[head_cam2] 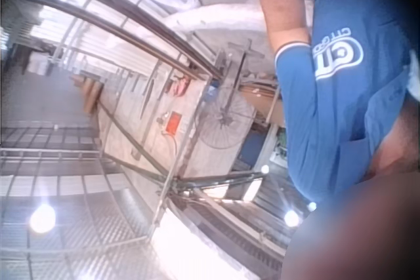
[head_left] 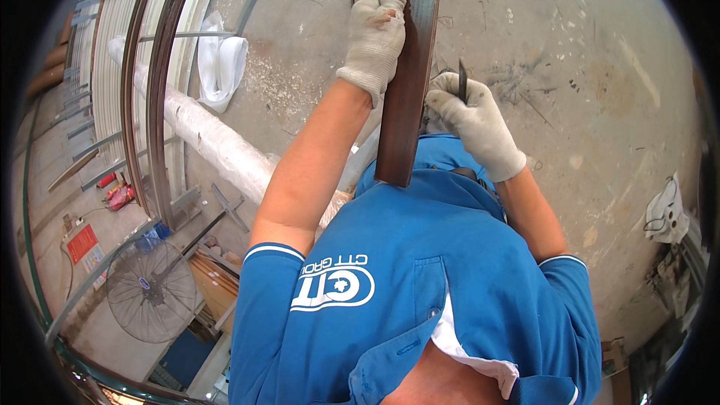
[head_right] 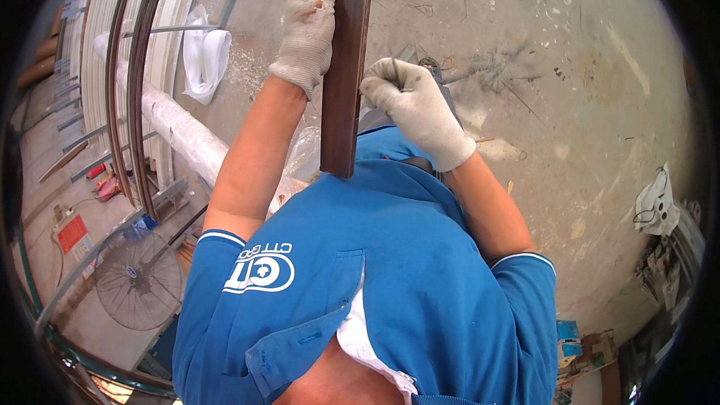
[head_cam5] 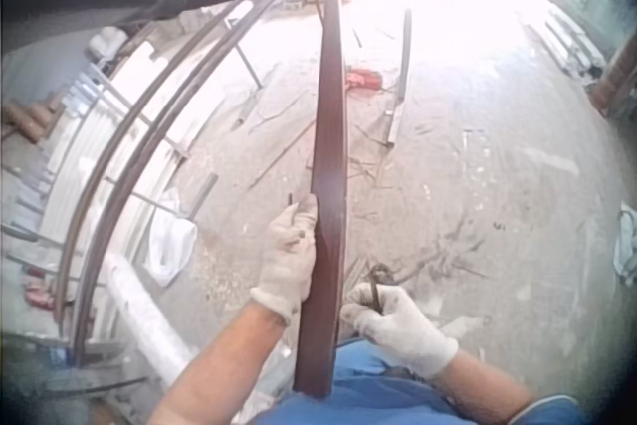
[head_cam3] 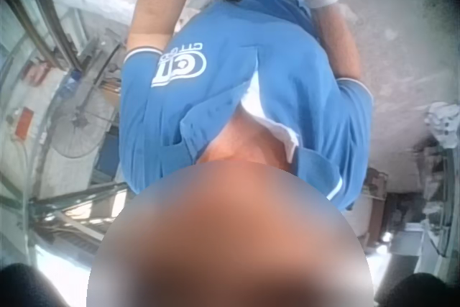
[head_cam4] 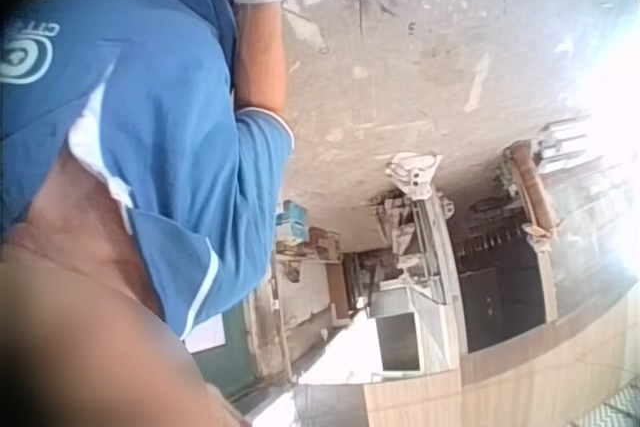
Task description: The person holds a long, curved metal strip and uses a small scraper to remove material from its surface. The person repeatedly scrapes along the length of the strip, rotating it to access different sides.
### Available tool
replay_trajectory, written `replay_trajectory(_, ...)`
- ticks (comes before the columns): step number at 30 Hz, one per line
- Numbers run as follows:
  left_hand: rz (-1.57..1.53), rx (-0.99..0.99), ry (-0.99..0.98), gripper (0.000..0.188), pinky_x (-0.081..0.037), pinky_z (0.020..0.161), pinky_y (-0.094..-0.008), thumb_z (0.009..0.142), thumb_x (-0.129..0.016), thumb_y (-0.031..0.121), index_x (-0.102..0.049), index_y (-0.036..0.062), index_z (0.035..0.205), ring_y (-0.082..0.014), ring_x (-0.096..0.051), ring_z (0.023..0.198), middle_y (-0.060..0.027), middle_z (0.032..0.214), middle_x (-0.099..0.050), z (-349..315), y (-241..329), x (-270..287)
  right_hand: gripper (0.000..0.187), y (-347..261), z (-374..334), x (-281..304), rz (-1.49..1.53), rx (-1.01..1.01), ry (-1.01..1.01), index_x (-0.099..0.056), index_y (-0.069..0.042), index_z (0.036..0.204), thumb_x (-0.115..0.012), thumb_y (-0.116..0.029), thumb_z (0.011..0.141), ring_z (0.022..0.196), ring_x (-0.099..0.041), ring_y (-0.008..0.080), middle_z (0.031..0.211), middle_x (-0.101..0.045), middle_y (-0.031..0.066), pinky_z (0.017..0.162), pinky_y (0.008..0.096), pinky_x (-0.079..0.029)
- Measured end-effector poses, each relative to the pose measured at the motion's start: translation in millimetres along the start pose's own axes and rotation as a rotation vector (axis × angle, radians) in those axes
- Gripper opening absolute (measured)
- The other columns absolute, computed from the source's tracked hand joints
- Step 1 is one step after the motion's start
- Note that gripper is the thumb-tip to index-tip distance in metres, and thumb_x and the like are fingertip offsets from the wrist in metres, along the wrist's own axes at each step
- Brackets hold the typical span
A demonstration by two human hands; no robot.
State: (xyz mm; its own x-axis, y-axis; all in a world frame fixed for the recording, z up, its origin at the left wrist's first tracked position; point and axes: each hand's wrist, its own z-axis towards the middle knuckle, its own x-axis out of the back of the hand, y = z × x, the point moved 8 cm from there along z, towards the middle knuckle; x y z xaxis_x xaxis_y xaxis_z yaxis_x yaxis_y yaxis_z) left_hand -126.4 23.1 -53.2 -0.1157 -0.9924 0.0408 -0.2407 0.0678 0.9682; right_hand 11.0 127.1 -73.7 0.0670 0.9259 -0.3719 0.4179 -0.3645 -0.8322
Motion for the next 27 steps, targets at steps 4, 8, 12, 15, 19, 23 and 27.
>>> replay_trajectory(4, -0.005, -0.029, -0.012, 0.043, -0.046, 0.08, -0.0236, 0.104, -0.061, 0.034, -0.065, -0.0043, 0.122, -0.0095, -0.055, 0.088, -0.0019, 0.096, -0.066, 1, 2, 1, 0.009, -2, 9, 16, 0.34, -0.042, 0.054, -0.066, -0.006, 0.093, -0.062, -0.012, 0.098, 0.056, -0.045, 0.0009, 0.076, -0.064, -0.0007, 0.047, 0.017, -0.036)
replay_trajectory(8, 0.019, -0.044, -0.011, 0.045, -0.045, 0.079, -0.0242, 0.103, -0.06, 0.039, -0.066, -0.0032, 0.12, -0.0102, -0.054, 0.086, -0.0012, 0.094, -0.065, 6, 0, 5, 0.013, -20, 15, 38, 0.404, -0.01, 0.143, -0.066, -0.006, 0.092, -0.062, -0.015, 0.1, 0.054, -0.045, 0.0031, 0.076, -0.061, -0.0004, 0.048, 0.0187, -0.037)
replay_trajectory(12, -0.002, -0.016, -0.031, 0.045, -0.045, 0.078, -0.0245, 0.102, -0.061, 0.041, -0.066, -0.0016, 0.117, -0.0106, -0.054, 0.085, -0.0001, 0.092, -0.063, 8, -6, 7, 0.018, -45, 4, 37, -0.072, 0.273, 0.223, -0.067, -0.004, 0.086, -0.064, -0.015, 0.099, 0.059, -0.045, 0.001, 0.077, -0.062, -0.0022, 0.049, 0.019, -0.037)
replay_trajectory(15, 0.012, 0.029, -0.055, 0.045, -0.045, 0.078, -0.0245, 0.102, -0.062, 0.041, -0.067, -0.001, 0.116, -0.0105, -0.054, 0.085, 0.0004, 0.091, -0.063, 8, -10, 4, 0.01, -33, -3, 7, -0.322, 0.254, 0.037, -0.07, 0.003, 0.099, -0.07, -0.006, 0.094, 0.065, -0.053, 0.0025, 0.082, -0.066, 0.0007, 0.056, 0.02, -0.047)
replay_trajectory(19, 0.006, -0.002, -0.036, 0.045, -0.045, 0.076, -0.0242, 0.102, -0.063, 0.041, -0.067, -0.0012, 0.115, -0.01, -0.053, 0.084, 0.0006, 0.09, -0.063, 7, -9, 2, 0.016, -21, 0, 2, -0.296, 0.165, 0.032, -0.071, 0.006, 0.097, -0.076, -0.007, 0.089, 0.073, -0.058, 0.0049, 0.08, -0.071, 0.0042, 0.068, 0.0249, -0.052)
replay_trajectory(23, -0.011, 0.016, -0.022, 0.045, -0.045, 0.074, -0.0244, 0.102, -0.063, 0.041, -0.067, -0.0021, 0.115, -0.0096, -0.053, 0.082, -0.0001, 0.09, -0.063, 7, -10, 3, 0.011, -30, -2, 1, -0.532, 0.279, 0.042, -0.072, 0.003, 0.099, -0.071, 0.002, 0.088, 0.071, -0.067, 0.0108, 0.087, -0.073, 0.0069, 0.064, 0.026, -0.054)
replay_trajectory(27, 0.07, -0.049, -0.021, 0.044, -0.046, 0.074, -0.0244, 0.102, -0.063, 0.039, -0.068, -0.0036, 0.115, -0.0101, -0.055, 0.081, -0.0017, 0.09, -0.065, 8, -5, 4, 0.019, -44, -15, -11, -0.895, 0.571, 0.176, -0.07, 0.0, 0.095, -0.074, 0.003, 0.077, 0.072, -0.069, 0.021, 0.088, -0.071, 0.0118, 0.067, 0.0288, -0.056)
